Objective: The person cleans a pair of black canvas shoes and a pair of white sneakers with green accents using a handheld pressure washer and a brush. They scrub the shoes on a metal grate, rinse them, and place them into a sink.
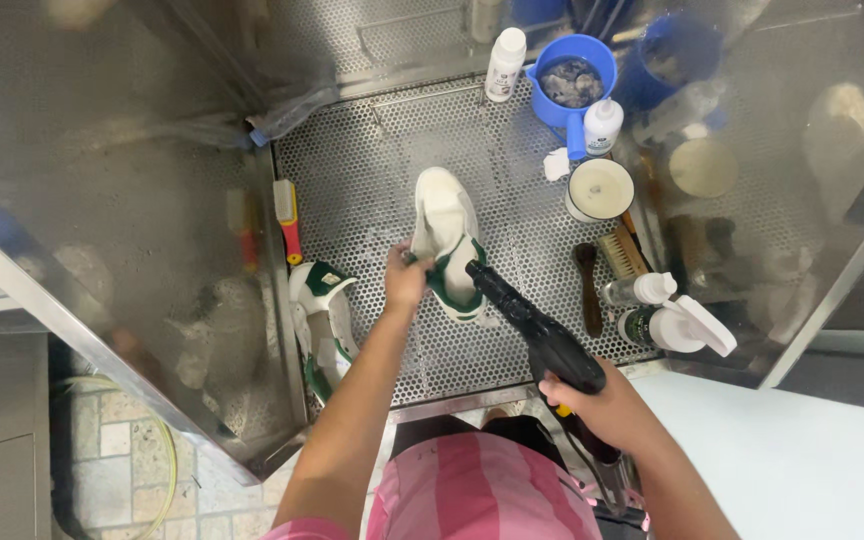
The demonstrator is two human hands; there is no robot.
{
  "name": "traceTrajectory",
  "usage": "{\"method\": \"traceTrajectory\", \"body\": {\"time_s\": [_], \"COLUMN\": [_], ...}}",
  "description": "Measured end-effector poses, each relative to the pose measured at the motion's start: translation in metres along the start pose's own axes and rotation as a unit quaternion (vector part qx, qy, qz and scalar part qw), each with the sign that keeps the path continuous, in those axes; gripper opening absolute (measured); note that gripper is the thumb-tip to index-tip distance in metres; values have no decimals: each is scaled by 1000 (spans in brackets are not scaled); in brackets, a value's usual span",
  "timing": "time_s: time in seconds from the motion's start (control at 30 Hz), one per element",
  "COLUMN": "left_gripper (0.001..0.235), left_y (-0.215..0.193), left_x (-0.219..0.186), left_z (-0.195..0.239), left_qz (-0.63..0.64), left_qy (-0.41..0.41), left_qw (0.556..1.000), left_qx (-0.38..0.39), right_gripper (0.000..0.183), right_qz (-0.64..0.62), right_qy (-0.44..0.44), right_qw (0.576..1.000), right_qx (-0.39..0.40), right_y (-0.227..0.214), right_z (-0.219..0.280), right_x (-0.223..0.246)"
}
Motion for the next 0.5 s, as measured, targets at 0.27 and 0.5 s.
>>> {"method": "traceTrajectory", "body": {"time_s": [0.27, 0.5], "left_gripper": [79, 37], "left_y": [47, 33], "left_x": [-90, -101], "left_z": [62, 26], "left_qz": [-686, -588], "left_qy": [218, 250], "left_qw": [694, 769], "left_qx": [19, -23], "right_gripper": [20, 19], "right_qz": [-18, -84], "right_qy": [55, 34], "right_qw": [998, 994], "right_qx": [16, 58], "right_y": [8, 7], "right_z": [-20, -40], "right_x": [-6, -27]}}
Point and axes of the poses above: each hand's wrist, its own z-axis away from the middle knuckle, its own y-axis out of the palm, x = y × z, the point moved 5 cm from there along -z, towards the middle knuckle, and after that the axes turned 3 degrees about x, right-handed, at the moved point
